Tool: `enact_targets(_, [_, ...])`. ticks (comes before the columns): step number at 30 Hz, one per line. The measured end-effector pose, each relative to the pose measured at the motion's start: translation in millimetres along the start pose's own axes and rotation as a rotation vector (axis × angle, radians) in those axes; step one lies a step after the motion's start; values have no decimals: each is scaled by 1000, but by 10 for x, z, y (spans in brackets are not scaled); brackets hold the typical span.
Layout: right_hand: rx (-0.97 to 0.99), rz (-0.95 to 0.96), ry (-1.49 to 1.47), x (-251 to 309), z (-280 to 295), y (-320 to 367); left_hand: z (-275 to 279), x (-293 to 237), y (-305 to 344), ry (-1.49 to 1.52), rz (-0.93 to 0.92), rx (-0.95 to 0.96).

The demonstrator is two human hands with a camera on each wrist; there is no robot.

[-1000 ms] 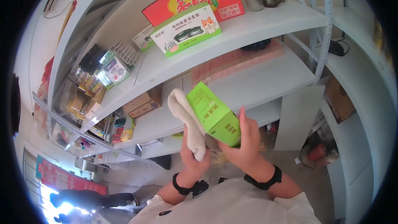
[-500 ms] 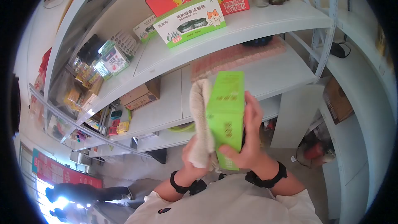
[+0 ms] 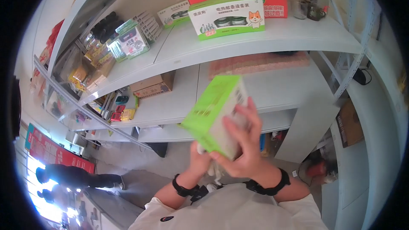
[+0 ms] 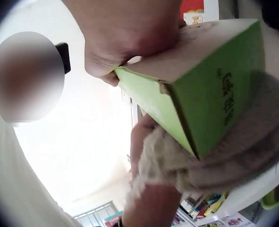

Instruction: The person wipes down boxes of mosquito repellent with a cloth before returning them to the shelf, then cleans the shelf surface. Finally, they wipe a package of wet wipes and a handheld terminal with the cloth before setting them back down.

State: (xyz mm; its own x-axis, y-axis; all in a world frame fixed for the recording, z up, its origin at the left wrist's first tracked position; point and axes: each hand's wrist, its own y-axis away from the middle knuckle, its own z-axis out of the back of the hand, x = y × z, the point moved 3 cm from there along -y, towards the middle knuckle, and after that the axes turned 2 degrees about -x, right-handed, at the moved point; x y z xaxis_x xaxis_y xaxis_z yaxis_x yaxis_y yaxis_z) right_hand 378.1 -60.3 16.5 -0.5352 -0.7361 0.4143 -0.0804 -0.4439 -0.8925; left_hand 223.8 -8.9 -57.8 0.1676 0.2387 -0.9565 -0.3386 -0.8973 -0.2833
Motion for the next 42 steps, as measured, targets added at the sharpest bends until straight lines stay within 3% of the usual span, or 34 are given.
enact_targets(3, [39,67,-89,11,-309,105,342,-242,-118,109,-1,-158])
enact_targets(5, [50,-27,-176,-60,-487,174,514,-528,-142,182,-16,-265])
enact_targets(8, [-23,-246,-433,-178,-764,307,749,-650,-78,-369,-218,-291])
enact_targets(9, [-63,-332,-540,-199,-844,291,774,-658,-86,-392,-344,-144])
enact_targets(12, [-176,-540,-711,-132,-932,122,845,-656,-35,-409,-478,34])
enact_targets(16, [-176,-414,-624,-71,-959,-268,1063,-423,90,-361,-374,112])
enact_targets(22, [-114,-80,-276,199,-1287,-600,1363,101,110,183,234,-20])
enact_targets(26, [-110,177,46,310,-1759,-677,1558,-82,103,375,194,-126])
enact_targets(27, [-123,127,13,322,-1837,-678,1656,-105,115,245,161,-124])
enact_targets(29, [33,137,90,345,-1985,-690,1913,-163,123,-19,90,-119])
enact_targets(30, [107,141,127,352,-2073,-688,2058,-212,124,-3,88,-160])
enact_targets(32, [109,78,51,318,-2287,-551,2362,-374,141,23,88,-234])
enact_targets(35, [175,56,11,285,-2581,-284,2764,-635,114,290,31,-368])
enact_targets(39, [180,-90,-193,422,-2811,-254,3067,-612,62,207,-86,-393])
enact_targets(42, [131,-557,-826,519,-2884,-286,3217,-288,74,213,40,-326])
